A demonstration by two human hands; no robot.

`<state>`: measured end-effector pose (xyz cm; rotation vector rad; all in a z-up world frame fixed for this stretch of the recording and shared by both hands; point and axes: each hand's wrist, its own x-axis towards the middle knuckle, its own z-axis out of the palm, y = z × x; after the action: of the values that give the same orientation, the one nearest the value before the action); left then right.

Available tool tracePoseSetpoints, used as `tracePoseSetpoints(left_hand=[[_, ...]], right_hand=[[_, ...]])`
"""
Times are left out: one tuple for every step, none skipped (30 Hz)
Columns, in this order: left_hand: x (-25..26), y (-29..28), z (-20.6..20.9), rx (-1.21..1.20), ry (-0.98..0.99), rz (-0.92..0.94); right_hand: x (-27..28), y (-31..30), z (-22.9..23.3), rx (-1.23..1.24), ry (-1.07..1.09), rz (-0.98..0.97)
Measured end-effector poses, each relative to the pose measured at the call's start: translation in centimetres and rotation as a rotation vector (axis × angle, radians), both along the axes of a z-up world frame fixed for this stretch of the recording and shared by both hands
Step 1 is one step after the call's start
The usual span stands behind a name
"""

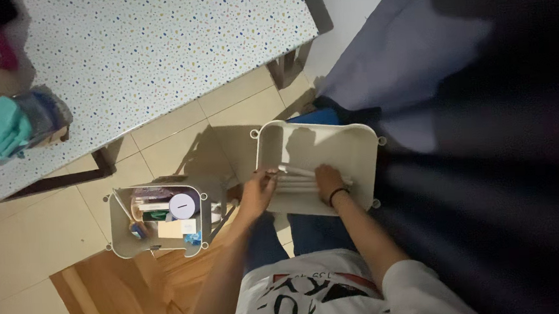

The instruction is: The person places various toiletries and personal care items into a white plastic care cart, including a small box, a blue packet, a sponge, and a toothbrush. The person then assembles the cart by inserting vertical support poles into the base and attaching the top tray.

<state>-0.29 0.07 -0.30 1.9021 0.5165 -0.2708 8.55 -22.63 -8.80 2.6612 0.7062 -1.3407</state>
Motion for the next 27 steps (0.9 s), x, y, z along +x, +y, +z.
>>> tracePoseSetpoints(left_hand=[[-0.1,0.0,0.0,-0.023,0.01,0.0],[-0.2,0.0,0.0,-0.046,0.019,0.0],[-0.2,0.0,0.0,-0.069,0.028,0.0],[-0.2,-0.1,-0.1,-0.057,-0.008,0.014],[-0.1,-0.3,-0.2,-0.046,-0.043,0.028],[-0.1,-0.4,-0.3,-0.035,-0.077,0.042],[-0.1,-0.4,-0.4,-0.026,-0.08,0.03],[-0.2,-0.4,-0.5,-0.016,-0.084,0.018],[-0.2,-0.4,-0.6,-0.007,-0.088,0.006],[-0.1,-0.4,-0.7,-0.024,-0.092,0.01],[-0.1,-0.4,-0.8,-0.041,-0.096,0.013],[0.0,-0.4,-0.9,-0.057,-0.1,0.017],[0.1,-0.4,-0.9,-0.062,-0.069,0.005],[0.1,-0.4,-0.9,-0.065,-0.039,-0.007],[0.2,-0.5,-0.9,-0.069,-0.008,-0.019],[0.3,-0.6,-0.9,-0.053,-0.035,-0.009],[0.5,-0.6,-0.8,-0.038,-0.061,0.0],[0.6,-0.7,-0.7,-0.023,-0.088,0.011],[0.8,-0.7,-0.5,-0.057,-0.097,0.013],[0.8,-0.7,-0.3,-0.091,-0.106,0.015],[0.9,-0.7,-0.1,-0.125,-0.115,0.016],[0.9,-0.6,0.2,-0.149,-0.054,0.017],[1.0,-0.6,0.4,-0.173,0.008,0.018],[1.2,-0.6,0.5,-0.196,0.069,0.019],[1.3,-0.7,0.5,-0.152,0.062,0.012],[1.3,-0.8,0.5,-0.11,0.057,0.004],[1.3,-0.9,0.5,-0.067,0.052,-0.004]], right_hand=[[-0.2,0.0,-0.4,0.018,-0.082,0.034],[-0.4,0.0,-0.7,0.038,-0.163,0.07],[-0.4,0.0,-0.7,0.058,-0.244,0.106],[-0.3,0.0,-0.7,0.047,-0.169,0.086],[-0.2,-0.2,-0.4,0.036,-0.094,0.067],[0.0,-0.3,-0.1,0.026,-0.018,0.048],[-0.1,-0.3,0.3,0.032,-0.011,0.021],[-0.1,-0.3,0.8,0.038,-0.006,-0.007],[0.0,-0.2,1.2,0.043,0.0,-0.036],[0.1,-0.2,1.6,0.053,0.025,-0.065],[0.2,-0.2,1.8,0.062,0.05,-0.095],[0.2,-0.1,2.1,0.072,0.075,-0.124],[0.2,-0.1,2.2,0.08,0.044,-0.115],[0.2,-0.1,2.2,0.089,0.015,-0.106],[0.2,-0.2,2.2,0.097,-0.014,-0.097],[0.3,-0.3,2.2,0.109,0.014,-0.1],[0.4,-0.5,2.2,0.121,0.041,-0.102],[0.5,-0.7,2.2,0.132,0.07,-0.103],[0.6,-0.8,2.1,0.157,0.049,-0.067],[0.6,-0.9,2.1,0.182,0.03,-0.031],[0.7,-1.0,2.0,0.207,0.01,0.005],[0.6,-1.0,2.0,0.177,0.032,-0.041],[0.5,-1.0,2.0,0.147,0.054,-0.086],[0.4,-1.0,1.9,0.118,0.077,-0.131],[0.4,-1.0,1.7,0.097,0.096,-0.161],[0.3,-1.0,1.6,0.074,0.117,-0.191],[0.2,-1.1,1.3,0.052,0.138,-0.221]])
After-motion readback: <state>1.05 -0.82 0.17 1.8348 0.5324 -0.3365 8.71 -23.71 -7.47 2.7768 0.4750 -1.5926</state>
